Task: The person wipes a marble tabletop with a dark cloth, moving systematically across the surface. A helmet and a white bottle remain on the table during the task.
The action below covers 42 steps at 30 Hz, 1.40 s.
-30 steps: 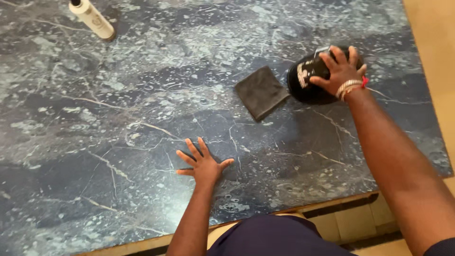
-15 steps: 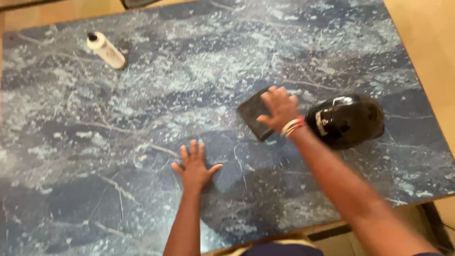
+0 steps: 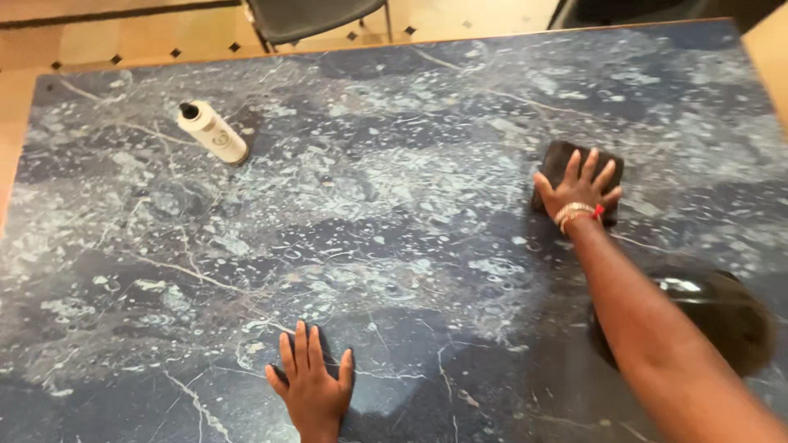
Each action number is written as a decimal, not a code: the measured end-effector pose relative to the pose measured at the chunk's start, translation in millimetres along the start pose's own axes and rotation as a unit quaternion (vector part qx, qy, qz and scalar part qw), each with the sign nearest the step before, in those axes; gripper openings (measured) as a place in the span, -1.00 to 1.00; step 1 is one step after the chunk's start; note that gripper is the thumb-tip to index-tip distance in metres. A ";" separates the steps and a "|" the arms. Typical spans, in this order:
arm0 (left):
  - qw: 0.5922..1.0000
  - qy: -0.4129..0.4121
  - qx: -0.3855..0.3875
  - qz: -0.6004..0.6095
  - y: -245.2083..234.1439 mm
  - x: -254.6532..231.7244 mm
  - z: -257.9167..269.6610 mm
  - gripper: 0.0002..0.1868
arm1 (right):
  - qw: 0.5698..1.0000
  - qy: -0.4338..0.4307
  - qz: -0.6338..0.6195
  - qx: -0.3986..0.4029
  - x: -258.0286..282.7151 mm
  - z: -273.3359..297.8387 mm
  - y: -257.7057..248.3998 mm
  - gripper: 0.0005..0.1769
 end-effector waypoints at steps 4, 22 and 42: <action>1.000 -0.001 0.000 -0.001 -1.3 -2.8 -2.2 -0.26 | 0.997 -0.063 0.016 0.032 95.7 -16.0 -6.0 0.18; 1.000 0.000 0.019 -0.010 0.5 -1.9 -1.6 -0.25 | 0.950 -0.285 -0.002 -0.128 67.0 68.3 -25.5 0.04; 0.989 0.015 -0.050 0.141 -4.3 13.8 6.3 -0.64 | 0.815 -0.574 -0.055 -0.055 218.7 409.2 -41.7 -0.11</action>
Point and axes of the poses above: each hand's wrist, its own z-axis away from the middle knuckle, its own y-axis out of the palm, x = y × z, the point moved 9 cm from there along -z, towards the middle knuckle, and after that the axes turned 7 degrees about z, right-handed, at the moved point
